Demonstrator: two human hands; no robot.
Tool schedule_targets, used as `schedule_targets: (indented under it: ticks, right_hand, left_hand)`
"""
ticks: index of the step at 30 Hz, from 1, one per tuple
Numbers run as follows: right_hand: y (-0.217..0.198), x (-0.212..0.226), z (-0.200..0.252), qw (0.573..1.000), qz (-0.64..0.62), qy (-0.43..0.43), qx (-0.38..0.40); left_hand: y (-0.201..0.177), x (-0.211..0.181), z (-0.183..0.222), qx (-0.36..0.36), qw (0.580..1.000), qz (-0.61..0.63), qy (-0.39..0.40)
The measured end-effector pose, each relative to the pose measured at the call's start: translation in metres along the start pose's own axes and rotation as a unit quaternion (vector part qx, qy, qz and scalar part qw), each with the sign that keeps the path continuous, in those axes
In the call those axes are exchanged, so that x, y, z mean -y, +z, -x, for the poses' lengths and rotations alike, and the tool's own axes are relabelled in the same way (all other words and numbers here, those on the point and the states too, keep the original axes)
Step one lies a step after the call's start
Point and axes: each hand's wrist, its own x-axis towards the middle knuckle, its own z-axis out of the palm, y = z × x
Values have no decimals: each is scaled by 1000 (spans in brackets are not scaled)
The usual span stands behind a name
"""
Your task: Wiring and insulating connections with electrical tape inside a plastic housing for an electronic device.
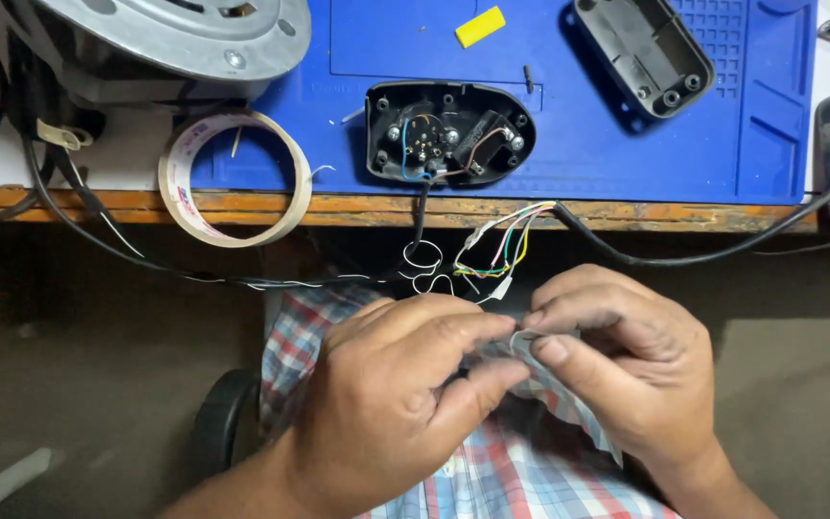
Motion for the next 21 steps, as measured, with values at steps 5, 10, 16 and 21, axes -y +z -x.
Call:
schedule_targets:
  ticks: [5,10,16,21]
  right_hand:
    - [0,-3,-3,997,54,-31,46]
    - [-3,5,-16,986,138,-74,51]
    - [-11,11,-30,978,164,-106,78]
    - [-13,7,-44,974,176,-124,64]
  left_hand:
    - [12,4,-1,10,999,16,-25]
    - [18,7,-3,-14,998,-52,18]
    - [19,11,4,-19,998,-55,18]
    - [27,23,11,-55,990,-124,-24]
